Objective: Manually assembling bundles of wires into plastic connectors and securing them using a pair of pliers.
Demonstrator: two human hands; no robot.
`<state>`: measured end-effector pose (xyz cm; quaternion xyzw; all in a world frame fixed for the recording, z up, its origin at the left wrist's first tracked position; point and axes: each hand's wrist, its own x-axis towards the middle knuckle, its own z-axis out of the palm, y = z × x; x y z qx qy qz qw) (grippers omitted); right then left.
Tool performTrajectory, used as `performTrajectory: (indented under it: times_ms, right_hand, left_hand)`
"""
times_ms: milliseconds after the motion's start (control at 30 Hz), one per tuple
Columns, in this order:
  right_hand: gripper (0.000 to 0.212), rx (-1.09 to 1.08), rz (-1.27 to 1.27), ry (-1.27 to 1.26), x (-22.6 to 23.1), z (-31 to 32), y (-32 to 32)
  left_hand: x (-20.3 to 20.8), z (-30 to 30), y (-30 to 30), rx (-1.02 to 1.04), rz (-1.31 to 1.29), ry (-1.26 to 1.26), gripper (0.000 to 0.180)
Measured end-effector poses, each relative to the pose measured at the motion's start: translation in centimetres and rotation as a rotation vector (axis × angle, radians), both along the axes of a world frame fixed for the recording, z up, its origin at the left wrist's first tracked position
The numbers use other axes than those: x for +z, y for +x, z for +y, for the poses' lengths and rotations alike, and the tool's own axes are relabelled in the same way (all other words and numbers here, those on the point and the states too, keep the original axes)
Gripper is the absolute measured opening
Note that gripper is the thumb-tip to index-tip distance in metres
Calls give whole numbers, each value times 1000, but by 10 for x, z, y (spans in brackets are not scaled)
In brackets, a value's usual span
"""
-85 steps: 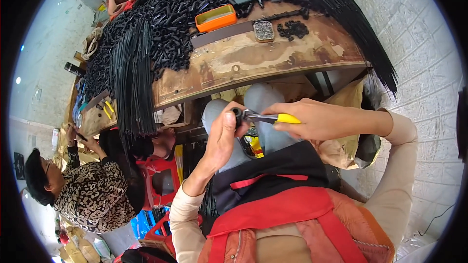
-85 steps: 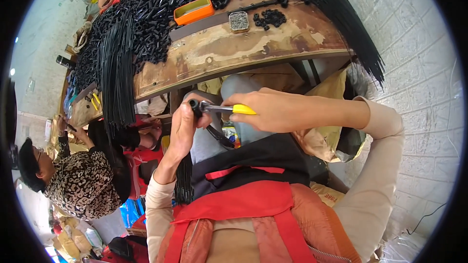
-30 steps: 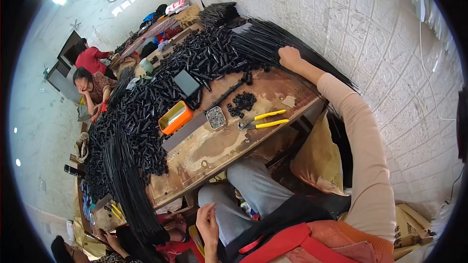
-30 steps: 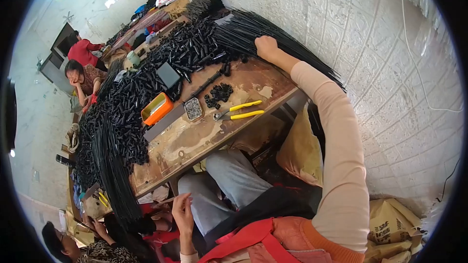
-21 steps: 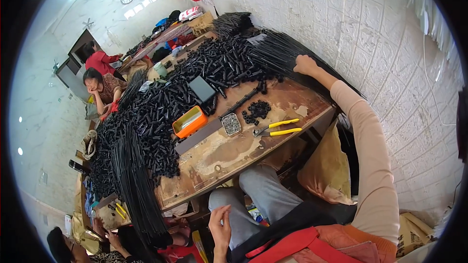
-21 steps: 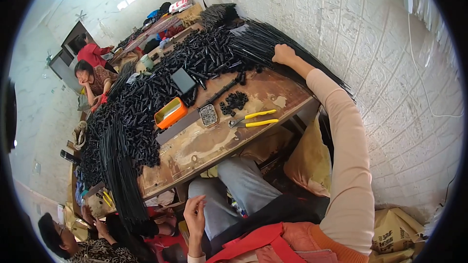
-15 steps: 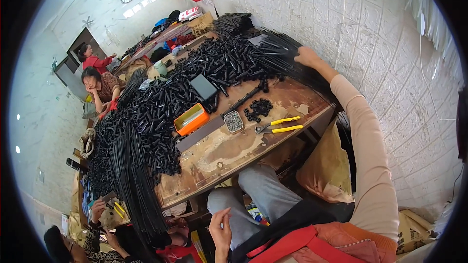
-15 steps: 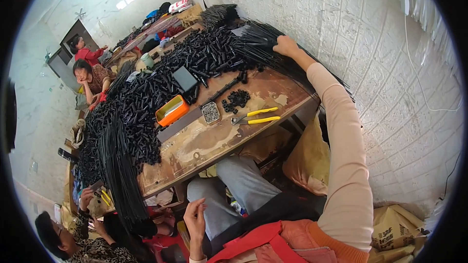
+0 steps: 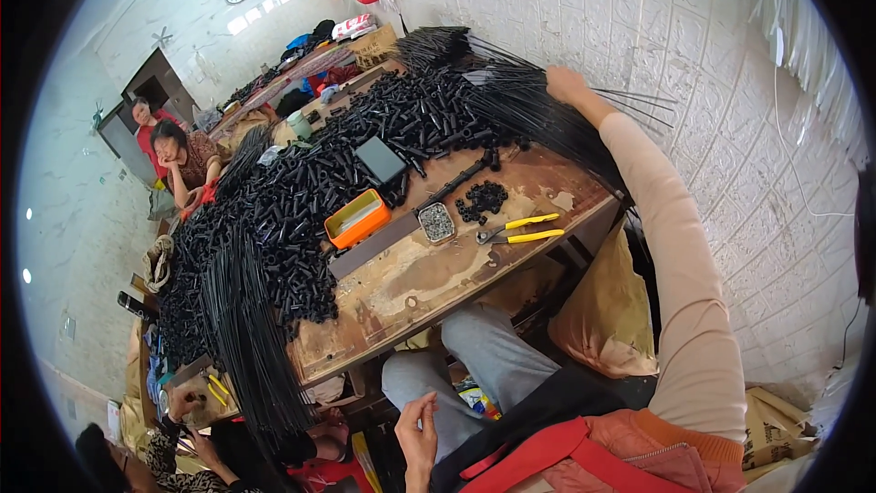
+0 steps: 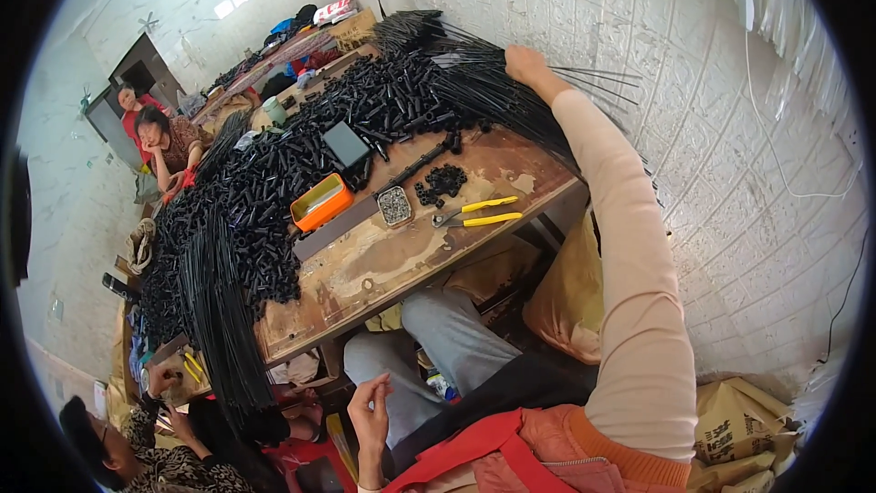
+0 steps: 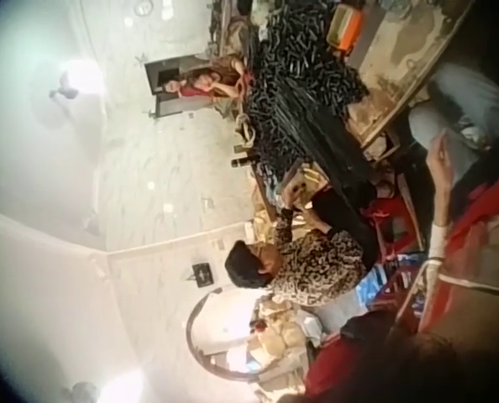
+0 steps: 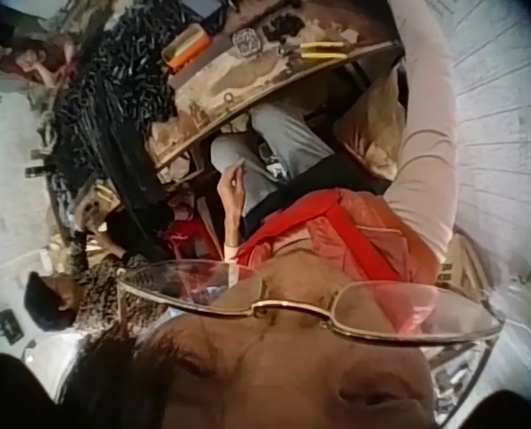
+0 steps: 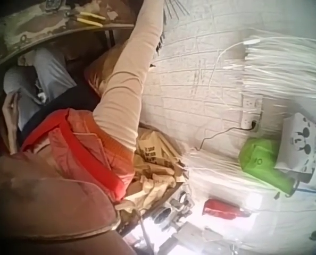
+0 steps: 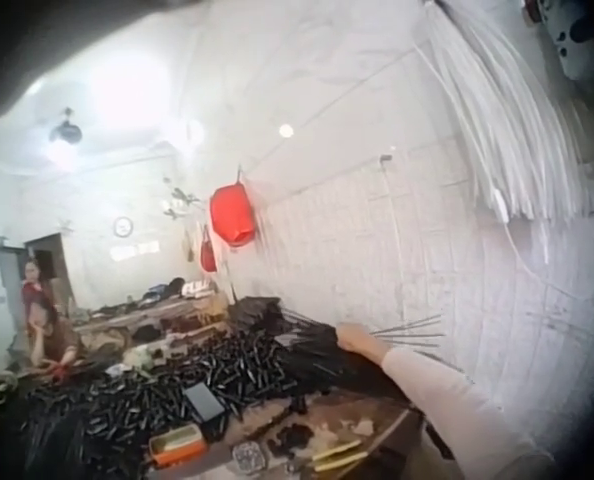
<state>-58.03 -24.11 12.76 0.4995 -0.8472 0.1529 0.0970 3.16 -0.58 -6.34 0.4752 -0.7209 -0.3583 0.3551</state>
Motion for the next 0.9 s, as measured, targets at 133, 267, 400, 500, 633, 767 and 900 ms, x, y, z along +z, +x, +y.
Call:
performTrajectory:
  times_ms: [133, 267, 400, 500, 633, 767, 900]
  right_hand:
    - [19, 63, 194, -80, -4, -4, -17]
    - [23, 18, 210, -29, 2, -14, -18]
    - [24, 22, 136, -257, 7, -18, -12]
    - [20, 67, -230, -240, 29, -21, 4]
    - [27, 261, -1113, -62, 48, -19, 8]
    - [34, 260, -823, -368, 63, -24, 50]
    - [36, 606, -1615, -131, 92, -10, 130]
  left_hand:
    - [5, 0, -14, -10, 47, 10, 16]
    - [14, 4, -21, -53, 24, -29, 16]
    - [18, 9, -20, -78, 34, -43, 17]
    - [21, 12, -18, -89, 14, -55, 18]
    - [47, 2, -34, -166, 2, -95, 19]
    - [103, -22, -61, -346, 114, -32, 19]
    - [165, -58, -76, -481, 152, -154, 21]
